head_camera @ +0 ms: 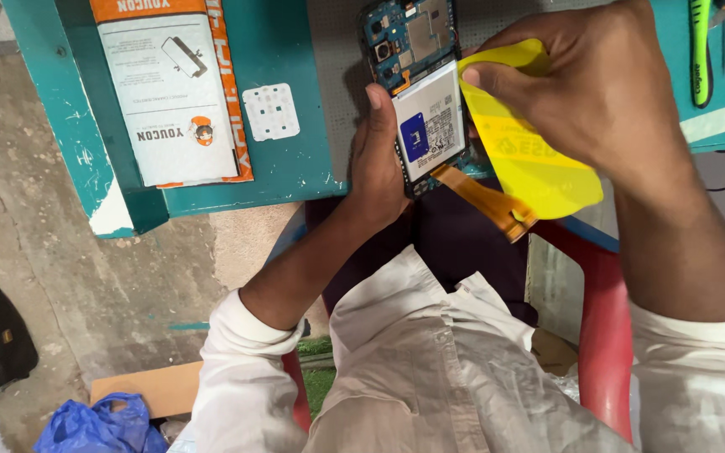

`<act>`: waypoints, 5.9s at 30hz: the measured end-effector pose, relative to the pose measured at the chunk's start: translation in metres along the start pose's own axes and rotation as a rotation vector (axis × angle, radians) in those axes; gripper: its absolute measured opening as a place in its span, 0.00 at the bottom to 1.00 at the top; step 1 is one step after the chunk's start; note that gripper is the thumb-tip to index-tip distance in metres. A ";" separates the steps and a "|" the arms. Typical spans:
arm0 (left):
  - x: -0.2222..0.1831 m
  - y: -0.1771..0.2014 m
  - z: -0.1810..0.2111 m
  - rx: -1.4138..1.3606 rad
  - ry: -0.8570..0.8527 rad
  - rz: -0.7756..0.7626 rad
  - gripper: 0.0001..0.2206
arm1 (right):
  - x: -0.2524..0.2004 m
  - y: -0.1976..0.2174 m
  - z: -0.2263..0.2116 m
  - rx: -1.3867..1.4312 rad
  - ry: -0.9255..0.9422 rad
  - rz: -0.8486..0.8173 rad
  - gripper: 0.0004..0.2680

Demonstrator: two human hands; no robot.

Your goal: The person works on a disassembled smartphone, using a yellow plastic pry tool to separate the battery from the phone's frame. They apply a liquid from a small bottle to the battery area and continue prying to detach the battery. The person then uses a black plastic card to further separate the battery and ribbon cable.

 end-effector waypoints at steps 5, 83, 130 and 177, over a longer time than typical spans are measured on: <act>0.001 0.006 -0.002 0.140 -0.016 0.121 0.43 | 0.000 -0.004 0.002 0.155 -0.046 -0.010 0.06; 0.007 0.039 -0.020 -0.316 -0.114 -0.028 0.24 | -0.032 -0.023 -0.007 0.125 -0.095 -0.208 0.09; -0.011 0.001 -0.001 -0.152 -0.194 -0.191 0.45 | -0.067 -0.030 -0.037 -0.171 0.034 0.147 0.07; -0.013 0.015 0.001 -0.323 -0.108 -0.151 0.41 | -0.064 -0.021 -0.030 0.070 0.054 0.210 0.02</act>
Point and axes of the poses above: each hand's wrist, its own x-axis towards the middle knuckle, its own y-axis out of the back of the hand, z = x × y, the point moved 3 cm from there along x, towards the middle knuckle, and after that the axes turned 12 degrees about -x, right-handed, at the moved point
